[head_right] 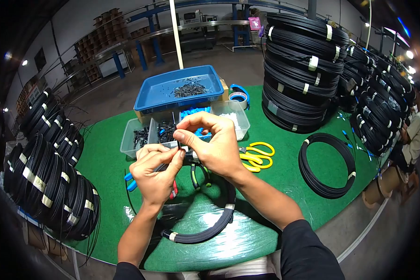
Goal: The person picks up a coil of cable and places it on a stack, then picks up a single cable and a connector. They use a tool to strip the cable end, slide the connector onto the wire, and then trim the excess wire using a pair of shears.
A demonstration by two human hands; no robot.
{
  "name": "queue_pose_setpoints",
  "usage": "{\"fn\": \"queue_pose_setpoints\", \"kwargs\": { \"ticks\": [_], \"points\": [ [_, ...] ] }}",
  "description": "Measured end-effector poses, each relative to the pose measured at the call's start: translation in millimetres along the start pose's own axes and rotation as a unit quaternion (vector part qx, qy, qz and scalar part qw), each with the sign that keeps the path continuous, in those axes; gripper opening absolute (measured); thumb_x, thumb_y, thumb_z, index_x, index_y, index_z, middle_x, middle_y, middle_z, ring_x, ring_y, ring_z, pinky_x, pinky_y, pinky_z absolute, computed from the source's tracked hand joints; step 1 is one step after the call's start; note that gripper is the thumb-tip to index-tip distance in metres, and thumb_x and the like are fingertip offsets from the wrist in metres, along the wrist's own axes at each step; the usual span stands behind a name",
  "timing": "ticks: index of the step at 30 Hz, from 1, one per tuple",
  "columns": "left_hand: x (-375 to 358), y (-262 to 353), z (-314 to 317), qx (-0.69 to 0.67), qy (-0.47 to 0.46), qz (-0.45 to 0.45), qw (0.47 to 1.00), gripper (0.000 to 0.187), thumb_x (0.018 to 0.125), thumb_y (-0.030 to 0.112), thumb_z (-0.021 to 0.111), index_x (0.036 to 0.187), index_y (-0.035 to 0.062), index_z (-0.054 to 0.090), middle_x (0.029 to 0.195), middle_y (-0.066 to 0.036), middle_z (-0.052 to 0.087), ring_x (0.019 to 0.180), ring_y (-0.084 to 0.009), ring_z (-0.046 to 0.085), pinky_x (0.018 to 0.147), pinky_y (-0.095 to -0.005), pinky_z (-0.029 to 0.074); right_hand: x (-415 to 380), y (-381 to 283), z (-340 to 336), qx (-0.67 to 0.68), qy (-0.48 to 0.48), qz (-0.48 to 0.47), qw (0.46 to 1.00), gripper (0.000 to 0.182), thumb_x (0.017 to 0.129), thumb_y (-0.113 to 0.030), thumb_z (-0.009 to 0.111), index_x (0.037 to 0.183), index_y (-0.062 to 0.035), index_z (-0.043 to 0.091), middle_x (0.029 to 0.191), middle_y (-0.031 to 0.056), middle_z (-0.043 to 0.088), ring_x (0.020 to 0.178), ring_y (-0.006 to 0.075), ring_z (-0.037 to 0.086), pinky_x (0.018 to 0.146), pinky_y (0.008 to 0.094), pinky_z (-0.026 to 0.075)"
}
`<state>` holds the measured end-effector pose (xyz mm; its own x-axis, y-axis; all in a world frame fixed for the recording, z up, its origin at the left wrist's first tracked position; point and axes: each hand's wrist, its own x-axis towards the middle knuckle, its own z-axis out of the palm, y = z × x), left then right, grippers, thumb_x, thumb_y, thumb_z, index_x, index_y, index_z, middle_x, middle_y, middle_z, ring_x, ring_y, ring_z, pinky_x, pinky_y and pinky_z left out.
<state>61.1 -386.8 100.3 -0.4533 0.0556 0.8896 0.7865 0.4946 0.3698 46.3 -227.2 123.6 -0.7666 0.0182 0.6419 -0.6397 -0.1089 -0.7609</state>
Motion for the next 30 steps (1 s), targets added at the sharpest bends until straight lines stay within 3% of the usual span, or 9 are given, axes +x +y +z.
{"fn": "queue_pose_setpoints", "kwargs": {
  "ticks": [3, 8, 10, 12, 14, 15, 22, 26, 30],
  "points": [
    [-2, 1, 1, -0.001, 0.021, 0.005, 1.000, 0.017, 0.068, 0.006, 0.084, 0.083, 0.0051, 0.078, 0.072, -0.004, 0.071, 0.076, -0.0162, 0.065, 0.075, -0.0301, 0.044, -4, -9, 2, -0.111, -0.011, -0.031, 0.993, 0.015, 0.080, -0.011, 0.079, 0.089, -0.0002, 0.073, 0.086, 0.0053, 0.072, 0.078, 0.0103, 0.066, 0.074, 0.0270, 0.050],
    [1, -1, 0, 0.014, 0.014, 0.010, 1.000, 0.018, 0.065, 0.006, 0.085, 0.081, 0.0051, 0.077, 0.076, -0.006, 0.072, 0.078, -0.0175, 0.065, 0.075, -0.0304, 0.045, -4, -6, 3, -0.069, 0.018, -0.004, 0.997, 0.013, 0.080, -0.007, 0.078, 0.090, 0.0011, 0.075, 0.083, 0.0076, 0.073, 0.076, 0.0114, 0.066, 0.075, 0.0277, 0.053],
    [8, -4, -8, 0.015, 0.021, 0.005, 1.000, 0.019, 0.065, 0.005, 0.084, 0.082, 0.0044, 0.077, 0.079, -0.007, 0.071, 0.080, -0.0191, 0.064, 0.077, -0.0316, 0.047, 0, -3, -5, -0.063, 0.000, 0.011, 0.998, 0.012, 0.084, -0.007, 0.077, 0.090, 0.0027, 0.073, 0.090, 0.0097, 0.071, 0.081, 0.0137, 0.066, 0.076, 0.0280, 0.054],
    [14, -16, -17, -0.034, 0.023, -0.002, 0.999, 0.020, 0.071, 0.002, 0.078, 0.091, 0.0015, 0.075, 0.081, -0.009, 0.070, 0.081, -0.0197, 0.061, 0.078, -0.0307, 0.047, 4, -5, -10, -0.018, -0.012, 0.047, 0.999, 0.012, 0.087, -0.007, 0.074, 0.092, 0.0045, 0.072, 0.091, 0.0106, 0.070, 0.083, 0.0153, 0.068, 0.078, 0.0294, 0.056],
    [22, -18, -25, -0.055, 0.056, -0.006, 0.997, 0.020, 0.072, 0.006, 0.079, 0.092, 0.0046, 0.075, 0.082, -0.007, 0.072, 0.077, -0.0212, 0.060, 0.076, -0.0328, 0.048, 6, -1, -13, 0.052, -0.055, 0.086, 0.993, 0.014, 0.088, -0.007, 0.072, 0.093, 0.0055, 0.070, 0.090, 0.0099, 0.069, 0.082, 0.0156, 0.068, 0.077, 0.0293, 0.056],
    [24, -21, -28, -0.073, 0.051, 0.003, 0.996, 0.022, 0.075, 0.004, 0.077, 0.096, 0.0036, 0.074, 0.084, -0.008, 0.073, 0.079, -0.0213, 0.060, 0.078, -0.0328, 0.048, 7, -3, -11, 0.074, -0.062, 0.085, 0.992, 0.011, 0.089, -0.008, 0.071, 0.090, 0.0031, 0.071, 0.083, 0.0074, 0.071, 0.079, 0.0113, 0.067, 0.072, 0.0254, 0.054],
    [33, -12, -36, -0.041, 0.015, 0.058, 0.997, 0.029, 0.072, 0.004, 0.080, 0.101, 0.0062, 0.076, 0.090, -0.009, 0.073, 0.084, -0.0226, 0.062, 0.078, -0.0329, 0.049, 3, -5, -8, 0.057, -0.169, 0.086, 0.980, 0.013, 0.089, -0.010, 0.071, 0.089, 0.0026, 0.071, 0.082, 0.0056, 0.070, 0.074, 0.0100, 0.065, 0.070, 0.0266, 0.053],
    [31, -5, -35, -0.034, 0.014, 0.072, 0.997, 0.028, 0.068, 0.006, 0.083, 0.096, 0.0094, 0.078, 0.090, -0.005, 0.072, 0.082, -0.0208, 0.061, 0.074, -0.0317, 0.048, 1, -9, -6, -0.019, -0.194, 0.051, 0.979, 0.012, 0.089, -0.009, 0.071, 0.090, 0.0028, 0.071, 0.079, 0.0050, 0.070, 0.073, 0.0091, 0.064, 0.069, 0.0265, 0.053],
    [30, -5, -36, 0.015, 0.029, 0.117, 0.993, 0.032, 0.065, 0.008, 0.085, 0.096, 0.0147, 0.079, 0.089, -0.001, 0.071, 0.078, -0.0192, 0.057, 0.071, -0.0313, 0.045, 0, -12, -4, -0.013, -0.201, 0.050, 0.978, 0.012, 0.089, -0.009, 0.071, 0.089, 0.0028, 0.072, 0.078, 0.0052, 0.070, 0.073, 0.0092, 0.064, 0.068, 0.0265, 0.053]
  ]
}}
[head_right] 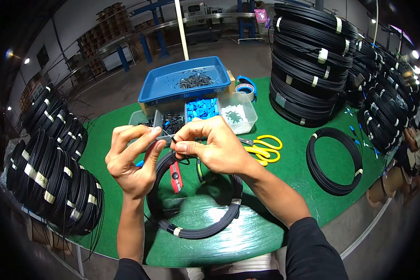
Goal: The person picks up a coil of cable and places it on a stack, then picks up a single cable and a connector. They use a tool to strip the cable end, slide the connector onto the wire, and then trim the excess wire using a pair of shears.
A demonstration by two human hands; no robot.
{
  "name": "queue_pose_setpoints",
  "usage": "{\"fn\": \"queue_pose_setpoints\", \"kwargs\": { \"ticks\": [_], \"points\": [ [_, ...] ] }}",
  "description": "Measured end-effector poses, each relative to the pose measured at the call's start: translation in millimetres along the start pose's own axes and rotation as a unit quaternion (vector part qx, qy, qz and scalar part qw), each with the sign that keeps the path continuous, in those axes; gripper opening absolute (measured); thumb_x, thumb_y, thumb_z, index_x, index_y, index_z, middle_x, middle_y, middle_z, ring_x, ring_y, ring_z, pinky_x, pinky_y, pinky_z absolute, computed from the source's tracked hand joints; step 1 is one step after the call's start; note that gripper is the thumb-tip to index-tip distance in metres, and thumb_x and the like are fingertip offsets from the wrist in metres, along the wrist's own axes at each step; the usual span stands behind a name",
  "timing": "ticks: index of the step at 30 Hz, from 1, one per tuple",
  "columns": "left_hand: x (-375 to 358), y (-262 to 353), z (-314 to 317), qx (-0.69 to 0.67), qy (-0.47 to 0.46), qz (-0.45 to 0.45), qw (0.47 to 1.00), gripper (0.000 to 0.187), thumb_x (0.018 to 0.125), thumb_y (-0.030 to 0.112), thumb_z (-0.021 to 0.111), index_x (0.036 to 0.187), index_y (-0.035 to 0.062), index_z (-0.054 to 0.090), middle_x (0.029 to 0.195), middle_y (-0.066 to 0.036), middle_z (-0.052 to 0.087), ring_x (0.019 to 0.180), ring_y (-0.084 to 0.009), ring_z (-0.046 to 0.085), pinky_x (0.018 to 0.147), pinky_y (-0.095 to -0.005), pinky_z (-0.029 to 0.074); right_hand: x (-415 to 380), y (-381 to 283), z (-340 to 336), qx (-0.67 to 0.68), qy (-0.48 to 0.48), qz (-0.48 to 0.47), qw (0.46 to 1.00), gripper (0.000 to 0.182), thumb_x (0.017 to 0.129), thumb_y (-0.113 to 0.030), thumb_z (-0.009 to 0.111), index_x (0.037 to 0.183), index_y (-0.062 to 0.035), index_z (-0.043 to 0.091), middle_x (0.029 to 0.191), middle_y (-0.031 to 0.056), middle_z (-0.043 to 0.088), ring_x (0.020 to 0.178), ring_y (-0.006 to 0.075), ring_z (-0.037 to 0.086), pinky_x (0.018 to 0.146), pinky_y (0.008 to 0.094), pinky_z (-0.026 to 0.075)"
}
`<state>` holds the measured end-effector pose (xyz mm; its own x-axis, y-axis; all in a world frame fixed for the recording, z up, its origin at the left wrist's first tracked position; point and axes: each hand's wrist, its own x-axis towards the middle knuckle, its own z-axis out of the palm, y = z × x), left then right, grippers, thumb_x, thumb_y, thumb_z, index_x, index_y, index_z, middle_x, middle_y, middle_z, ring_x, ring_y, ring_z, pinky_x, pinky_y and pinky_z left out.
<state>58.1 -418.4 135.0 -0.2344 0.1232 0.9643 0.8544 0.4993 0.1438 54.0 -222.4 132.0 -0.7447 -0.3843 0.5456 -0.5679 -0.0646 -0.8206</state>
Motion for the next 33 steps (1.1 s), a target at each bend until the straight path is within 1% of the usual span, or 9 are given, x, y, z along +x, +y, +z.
{"fn": "queue_pose_setpoints", "kwargs": {
  "ticks": [2, 12, 15, 17, 18, 24, 26, 29, 33],
  "points": [
    [0, -1, -1, 0.037, 0.001, 0.037, 0.999, 0.032, 0.064, 0.010, 0.086, 0.095, 0.0163, 0.079, 0.089, 0.001, 0.070, 0.077, -0.0185, 0.057, 0.072, -0.0310, 0.043, 0, -1, 1, -0.012, 0.003, -0.004, 1.000, 0.011, 0.088, -0.008, 0.071, 0.089, 0.0030, 0.072, 0.078, 0.0058, 0.070, 0.072, 0.0098, 0.064, 0.068, 0.0269, 0.053],
    [0, 0, -1, 0.057, 0.025, 0.050, 0.997, 0.029, 0.062, 0.011, 0.086, 0.089, 0.0149, 0.077, 0.086, 0.002, 0.069, 0.075, -0.0180, 0.057, 0.072, -0.0317, 0.039, -2, -3, 2, -0.054, 0.002, -0.027, 0.998, 0.011, 0.088, -0.008, 0.071, 0.088, 0.0026, 0.071, 0.076, 0.0063, 0.070, 0.073, 0.0105, 0.064, 0.069, 0.0278, 0.053],
    [1, 0, -2, 0.050, 0.024, 0.050, 0.997, 0.025, 0.063, 0.008, 0.085, 0.085, 0.0129, 0.075, 0.084, 0.001, 0.069, 0.074, -0.0180, 0.059, 0.072, -0.0318, 0.040, -2, -4, 2, -0.040, 0.009, -0.010, 0.999, 0.011, 0.088, -0.007, 0.072, 0.088, 0.0031, 0.071, 0.077, 0.0062, 0.069, 0.074, 0.0105, 0.064, 0.069, 0.0277, 0.053],
    [3, 3, -3, 0.024, -0.004, 0.050, 0.998, 0.020, 0.067, -0.003, 0.081, 0.083, 0.0043, 0.071, 0.083, -0.007, 0.067, 0.075, -0.0211, 0.061, 0.070, -0.0320, 0.045, -2, -4, 1, -0.063, 0.009, -0.021, 0.998, 0.010, 0.088, -0.006, 0.071, 0.089, 0.0031, 0.070, 0.079, 0.0059, 0.068, 0.074, 0.0102, 0.064, 0.069, 0.0277, 0.053],
    [3, 3, -2, 0.024, -0.004, 0.050, 0.998, 0.020, 0.067, -0.003, 0.081, 0.083, 0.0043, 0.071, 0.083, -0.007, 0.067, 0.075, -0.0211, 0.061, 0.070, -0.0320, 0.045, -2, -4, 2, -0.063, 0.009, -0.021, 0.998, 0.010, 0.088, -0.006, 0.071, 0.089, 0.0031, 0.070, 0.079, 0.0059, 0.068, 0.074, 0.0102, 0.064, 0.069, 0.0277, 0.053],
    [-2, 5, 5, -0.023, -0.043, -0.027, 0.998, 0.016, 0.070, 0.004, 0.077, 0.082, 0.0051, 0.066, 0.080, -0.007, 0.066, 0.074, -0.0225, 0.062, 0.073, -0.0349, 0.044, -3, -2, 7, -0.056, 0.058, -0.004, 0.997, 0.008, 0.086, -0.005, 0.071, 0.088, 0.0024, 0.070, 0.078, 0.0071, 0.068, 0.074, 0.0127, 0.063, 0.068, 0.0292, 0.052],
    [-3, 8, 6, -0.045, -0.040, -0.066, 0.996, 0.016, 0.072, 0.006, 0.076, 0.082, 0.0039, 0.064, 0.081, -0.008, 0.066, 0.074, -0.0238, 0.063, 0.074, -0.0350, 0.045, -3, 0, 10, -0.145, 0.091, -0.077, 0.982, 0.009, 0.083, -0.006, 0.072, 0.087, 0.0015, 0.071, 0.076, 0.0085, 0.069, 0.074, 0.0159, 0.062, 0.069, 0.0312, 0.050],
    [-6, 7, 7, -0.065, -0.043, -0.107, 0.991, 0.016, 0.073, 0.008, 0.075, 0.083, 0.0040, 0.064, 0.081, -0.008, 0.066, 0.074, -0.0242, 0.063, 0.073, -0.0351, 0.045, -4, 2, 13, -0.153, 0.106, -0.082, 0.979, 0.010, 0.081, -0.008, 0.075, 0.086, 0.0005, 0.071, 0.075, 0.0094, 0.069, 0.075, 0.0177, 0.062, 0.068, 0.0321, 0.049],
    [-5, 5, 7, -0.033, -0.035, -0.051, 0.998, 0.017, 0.074, 0.010, 0.076, 0.084, 0.0039, 0.064, 0.081, -0.008, 0.066, 0.074, -0.0237, 0.063, 0.072, -0.0353, 0.044, -5, 3, 15, -0.136, 0.127, -0.082, 0.979, 0.011, 0.080, -0.008, 0.076, 0.084, 0.0003, 0.070, 0.075, 0.0101, 0.068, 0.073, 0.0176, 0.063, 0.066, 0.0313, 0.049]
  ]
}}
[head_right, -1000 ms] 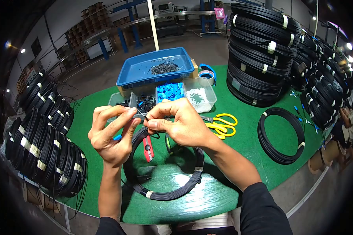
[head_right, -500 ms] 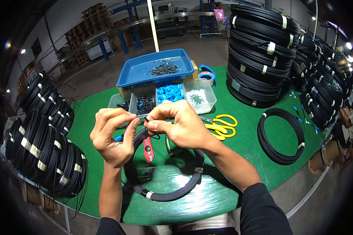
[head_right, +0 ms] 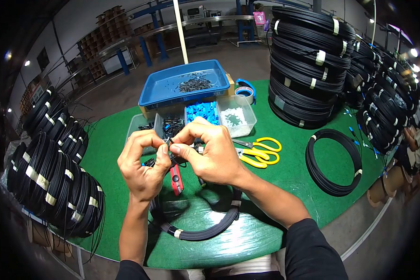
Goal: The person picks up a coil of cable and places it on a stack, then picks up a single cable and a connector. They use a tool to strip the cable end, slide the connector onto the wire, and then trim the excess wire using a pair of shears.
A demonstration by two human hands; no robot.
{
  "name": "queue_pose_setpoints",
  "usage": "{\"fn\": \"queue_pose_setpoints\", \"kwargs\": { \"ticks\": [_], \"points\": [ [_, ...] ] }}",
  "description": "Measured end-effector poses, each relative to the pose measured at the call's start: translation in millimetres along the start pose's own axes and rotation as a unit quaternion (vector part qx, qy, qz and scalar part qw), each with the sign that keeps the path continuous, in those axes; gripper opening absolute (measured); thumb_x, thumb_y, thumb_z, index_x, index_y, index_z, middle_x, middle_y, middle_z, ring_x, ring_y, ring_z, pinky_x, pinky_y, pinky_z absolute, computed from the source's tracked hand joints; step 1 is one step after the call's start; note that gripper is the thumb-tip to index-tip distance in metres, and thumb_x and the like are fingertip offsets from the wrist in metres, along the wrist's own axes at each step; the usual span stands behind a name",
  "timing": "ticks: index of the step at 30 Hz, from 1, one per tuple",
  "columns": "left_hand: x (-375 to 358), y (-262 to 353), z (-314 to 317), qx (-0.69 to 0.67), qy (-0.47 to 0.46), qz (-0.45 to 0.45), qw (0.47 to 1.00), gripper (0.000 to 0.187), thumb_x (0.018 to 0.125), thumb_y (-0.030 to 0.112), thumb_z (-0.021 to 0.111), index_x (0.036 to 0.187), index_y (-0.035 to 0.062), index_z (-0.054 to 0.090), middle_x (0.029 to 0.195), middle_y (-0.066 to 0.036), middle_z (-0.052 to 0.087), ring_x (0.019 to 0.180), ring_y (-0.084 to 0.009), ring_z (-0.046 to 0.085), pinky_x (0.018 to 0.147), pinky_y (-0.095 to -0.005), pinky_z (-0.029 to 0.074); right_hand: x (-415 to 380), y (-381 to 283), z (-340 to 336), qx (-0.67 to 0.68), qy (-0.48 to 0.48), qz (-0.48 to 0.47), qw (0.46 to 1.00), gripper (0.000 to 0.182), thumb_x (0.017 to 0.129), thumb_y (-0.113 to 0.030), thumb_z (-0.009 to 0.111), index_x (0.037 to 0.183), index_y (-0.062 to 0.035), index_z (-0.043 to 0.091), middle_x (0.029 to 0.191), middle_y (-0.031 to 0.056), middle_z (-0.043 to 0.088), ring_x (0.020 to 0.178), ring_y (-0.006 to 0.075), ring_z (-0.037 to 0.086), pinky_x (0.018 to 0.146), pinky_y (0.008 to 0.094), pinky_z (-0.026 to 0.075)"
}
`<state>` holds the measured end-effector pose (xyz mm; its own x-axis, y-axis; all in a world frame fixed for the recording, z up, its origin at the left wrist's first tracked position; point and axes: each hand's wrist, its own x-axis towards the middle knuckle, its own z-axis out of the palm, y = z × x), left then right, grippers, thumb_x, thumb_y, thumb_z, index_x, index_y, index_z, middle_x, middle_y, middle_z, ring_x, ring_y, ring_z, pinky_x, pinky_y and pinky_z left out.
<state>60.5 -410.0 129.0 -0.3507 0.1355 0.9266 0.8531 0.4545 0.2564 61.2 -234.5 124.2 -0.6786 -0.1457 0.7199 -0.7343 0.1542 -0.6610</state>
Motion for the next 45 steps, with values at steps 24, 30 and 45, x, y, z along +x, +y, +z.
{"fn": "queue_pose_setpoints", "kwargs": {
  "ticks": [24, 30, 45],
  "points": [
    [2, -1, -6, -0.025, -0.022, 0.026, 0.999, 0.021, 0.077, 0.013, 0.078, 0.088, 0.0011, 0.065, 0.083, -0.009, 0.065, 0.069, -0.0229, 0.060, 0.063, -0.0340, 0.047, -4, -1, 9, 0.109, 0.023, 0.043, 0.993, 0.009, 0.083, -0.003, 0.074, 0.085, 0.0030, 0.069, 0.079, 0.0067, 0.069, 0.073, 0.0092, 0.062, 0.067, 0.0256, 0.050],
    [3, 3, -9, -0.047, -0.029, -0.013, 0.998, 0.017, 0.077, 0.005, 0.077, 0.087, -0.0006, 0.064, 0.083, -0.010, 0.065, 0.068, -0.0187, 0.061, 0.064, -0.0306, 0.051, 6, 5, -8, 0.163, 0.066, 0.086, 0.981, 0.007, 0.085, -0.003, 0.072, 0.083, 0.0022, 0.067, 0.078, 0.0065, 0.070, 0.071, 0.0089, 0.063, 0.066, 0.0253, 0.051],
    [52, -99, 30, -0.027, -0.023, -0.183, 0.982, 0.016, 0.089, 0.015, 0.068, 0.088, -0.0016, 0.069, 0.078, -0.002, 0.066, 0.071, -0.0073, 0.057, 0.066, -0.0238, 0.045, 50, 55, -39, 0.062, 0.099, 0.121, 0.986, 0.008, 0.082, -0.005, 0.074, 0.085, 0.0017, 0.070, 0.079, 0.0064, 0.071, 0.072, 0.0090, 0.063, 0.069, 0.0261, 0.050]
  ]
}}
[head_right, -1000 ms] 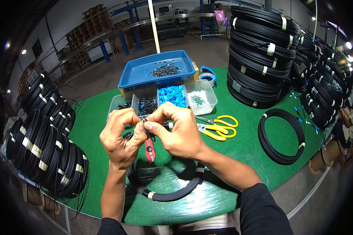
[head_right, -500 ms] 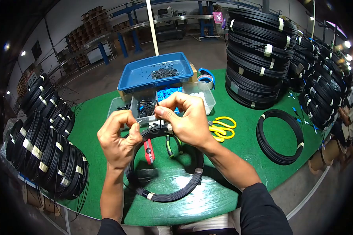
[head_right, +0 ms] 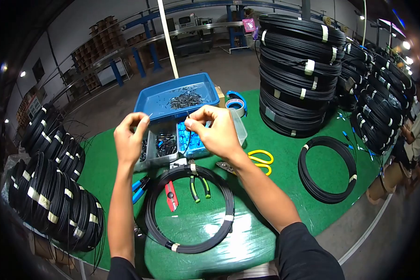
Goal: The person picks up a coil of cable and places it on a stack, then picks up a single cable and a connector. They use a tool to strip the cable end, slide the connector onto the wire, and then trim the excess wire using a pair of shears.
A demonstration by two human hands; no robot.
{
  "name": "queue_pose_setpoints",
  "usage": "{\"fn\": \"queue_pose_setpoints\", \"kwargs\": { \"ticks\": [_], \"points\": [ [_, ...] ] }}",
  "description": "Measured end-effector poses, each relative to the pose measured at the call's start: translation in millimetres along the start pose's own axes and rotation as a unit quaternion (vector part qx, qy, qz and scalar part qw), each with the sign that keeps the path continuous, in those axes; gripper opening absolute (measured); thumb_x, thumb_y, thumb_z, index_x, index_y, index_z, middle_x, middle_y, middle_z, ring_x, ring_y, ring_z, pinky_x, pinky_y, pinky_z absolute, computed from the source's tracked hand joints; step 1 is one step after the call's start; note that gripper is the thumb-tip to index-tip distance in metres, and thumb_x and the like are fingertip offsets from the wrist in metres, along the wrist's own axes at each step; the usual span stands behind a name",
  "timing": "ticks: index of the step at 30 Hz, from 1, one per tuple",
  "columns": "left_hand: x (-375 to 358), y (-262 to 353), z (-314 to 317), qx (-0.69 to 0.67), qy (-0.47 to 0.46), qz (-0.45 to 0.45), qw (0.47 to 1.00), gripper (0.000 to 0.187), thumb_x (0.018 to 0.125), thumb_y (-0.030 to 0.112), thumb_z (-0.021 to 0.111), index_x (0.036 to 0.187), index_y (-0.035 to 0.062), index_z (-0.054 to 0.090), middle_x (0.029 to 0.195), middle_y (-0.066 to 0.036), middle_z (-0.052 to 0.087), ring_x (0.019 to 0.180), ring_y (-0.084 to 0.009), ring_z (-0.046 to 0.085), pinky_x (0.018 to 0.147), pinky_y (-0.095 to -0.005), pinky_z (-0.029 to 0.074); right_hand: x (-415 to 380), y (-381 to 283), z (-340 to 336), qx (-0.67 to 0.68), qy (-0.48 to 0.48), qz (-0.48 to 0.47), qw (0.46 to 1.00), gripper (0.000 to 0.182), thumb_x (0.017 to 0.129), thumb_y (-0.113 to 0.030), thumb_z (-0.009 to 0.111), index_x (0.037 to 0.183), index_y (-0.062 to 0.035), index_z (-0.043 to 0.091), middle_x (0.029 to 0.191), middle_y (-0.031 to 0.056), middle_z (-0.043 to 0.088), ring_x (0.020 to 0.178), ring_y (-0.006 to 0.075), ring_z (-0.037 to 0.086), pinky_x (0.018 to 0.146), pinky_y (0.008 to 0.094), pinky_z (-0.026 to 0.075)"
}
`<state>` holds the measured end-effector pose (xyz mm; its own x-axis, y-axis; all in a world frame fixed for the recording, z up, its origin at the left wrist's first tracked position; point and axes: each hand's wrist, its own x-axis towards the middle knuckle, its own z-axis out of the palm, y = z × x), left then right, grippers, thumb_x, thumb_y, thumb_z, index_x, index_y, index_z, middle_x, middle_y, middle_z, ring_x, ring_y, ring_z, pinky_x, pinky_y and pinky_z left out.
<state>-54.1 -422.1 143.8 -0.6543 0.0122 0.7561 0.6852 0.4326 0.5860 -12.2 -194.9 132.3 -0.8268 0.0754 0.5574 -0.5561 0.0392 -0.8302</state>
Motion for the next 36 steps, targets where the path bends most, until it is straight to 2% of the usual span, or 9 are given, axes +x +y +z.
{"fn": "queue_pose_setpoints", "kwargs": {
  "ticks": [8, 10, 12, 16, 17, 18, 26, 30, 36],
  "points": [
    [113, -112, 95, 0.160, -0.126, -0.005, 0.979, 0.021, 0.085, 0.018, 0.070, 0.090, -0.0024, 0.069, 0.077, -0.014, 0.070, 0.071, -0.0219, 0.067, 0.068, -0.0333, 0.050, 75, 42, -10, 0.041, 0.004, 0.083, 0.996, 0.010, 0.084, -0.005, 0.074, 0.088, 0.0029, 0.069, 0.082, 0.0078, 0.070, 0.075, 0.0112, 0.066, 0.074, 0.0246, 0.052],
    [128, -132, 109, 0.179, -0.163, -0.044, 0.969, 0.022, 0.083, 0.017, 0.071, 0.095, -0.0016, 0.070, 0.086, -0.016, 0.071, 0.078, -0.0246, 0.069, 0.072, -0.0357, 0.051, 91, 55, -11, 0.034, 0.000, 0.091, 0.995, 0.011, 0.084, -0.004, 0.074, 0.089, 0.0030, 0.068, 0.082, 0.0082, 0.071, 0.076, 0.0116, 0.066, 0.075, 0.0246, 0.053],
    [131, -150, 117, 0.179, -0.142, 0.056, 0.972, 0.019, 0.082, 0.014, 0.069, 0.097, 0.0031, 0.071, 0.102, -0.017, 0.071, 0.097, -0.0342, 0.067, 0.083, -0.0430, 0.052, 102, 62, -10, 0.012, 0.003, 0.112, 0.994, 0.011, 0.083, -0.003, 0.075, 0.088, 0.0032, 0.068, 0.083, 0.0081, 0.071, 0.076, 0.0117, 0.067, 0.075, 0.0246, 0.053],
    [113, -126, 106, 0.142, -0.101, 0.031, 0.984, 0.028, 0.082, 0.006, 0.067, 0.110, 0.0041, 0.068, 0.105, -0.016, 0.071, 0.099, -0.0316, 0.066, 0.088, -0.0387, 0.051, 105, 74, -14, 0.008, -0.006, 0.114, 0.993, 0.011, 0.082, -0.003, 0.075, 0.089, 0.0027, 0.068, 0.083, 0.0080, 0.071, 0.076, 0.0119, 0.067, 0.074, 0.0245, 0.053],
    [106, -120, 98, 0.150, -0.115, 0.053, 0.981, 0.030, 0.083, 0.005, 0.066, 0.112, 0.0026, 0.067, 0.097, -0.011, 0.071, 0.082, -0.0205, 0.066, 0.079, -0.0326, 0.051, 99, 70, -14, -0.005, -0.005, 0.102, 0.995, 0.010, 0.082, -0.002, 0.075, 0.089, 0.0023, 0.068, 0.083, 0.0076, 0.071, 0.076, 0.0118, 0.067, 0.074, 0.0246, 0.053],
    [95, -105, 88, 0.151, -0.116, 0.054, 0.980, 0.030, 0.083, 0.005, 0.066, 0.112, 0.0026, 0.067, 0.097, -0.011, 0.071, 0.082, -0.0205, 0.066, 0.079, -0.0326, 0.051, 91, 64, -14, -0.017, -0.007, 0.091, 0.996, 0.010, 0.082, -0.002, 0.075, 0.089, 0.0018, 0.068, 0.082, 0.0073, 0.071, 0.075, 0.0117, 0.067, 0.073, 0.0246, 0.053],
    [-28, 26, 10, -0.181, -0.286, -0.040, 0.940, 0.023, 0.087, 0.012, 0.069, 0.107, 0.0016, 0.072, 0.098, -0.011, 0.074, 0.091, -0.0191, 0.070, 0.084, -0.0317, 0.052, 1, -12, -6, 0.096, -0.023, -0.018, 0.995, 0.010, 0.083, -0.007, 0.076, 0.088, -0.0017, 0.068, 0.083, 0.0047, 0.070, 0.072, 0.0069, 0.062, 0.066, 0.0214, 0.050],
    [-67, 47, 2, -0.017, -0.135, 0.160, 0.978, 0.013, 0.077, 0.009, 0.078, 0.089, 0.0067, 0.077, 0.081, -0.010, 0.075, 0.073, -0.0211, 0.071, 0.070, -0.0305, 0.052, -35, -34, 9, 0.008, -0.028, -0.063, 0.998, 0.011, 0.082, -0.011, 0.077, 0.085, -0.0037, 0.070, 0.081, 0.0009, 0.071, 0.070, 0.0045, 0.058, 0.062, 0.0221, 0.043],
    [-94, 50, -2, -0.026, -0.043, 0.235, 0.971, 0.012, 0.072, 0.004, 0.081, 0.084, 0.0047, 0.076, 0.078, -0.007, 0.074, 0.068, -0.0176, 0.070, 0.065, -0.0292, 0.049, -65, -53, 28, -0.015, 0.015, -0.109, 0.994, 0.012, 0.082, -0.010, 0.076, 0.086, 0.0001, 0.072, 0.079, 0.0061, 0.070, 0.072, 0.0114, 0.060, 0.069, 0.0281, 0.048]
  ]
}}
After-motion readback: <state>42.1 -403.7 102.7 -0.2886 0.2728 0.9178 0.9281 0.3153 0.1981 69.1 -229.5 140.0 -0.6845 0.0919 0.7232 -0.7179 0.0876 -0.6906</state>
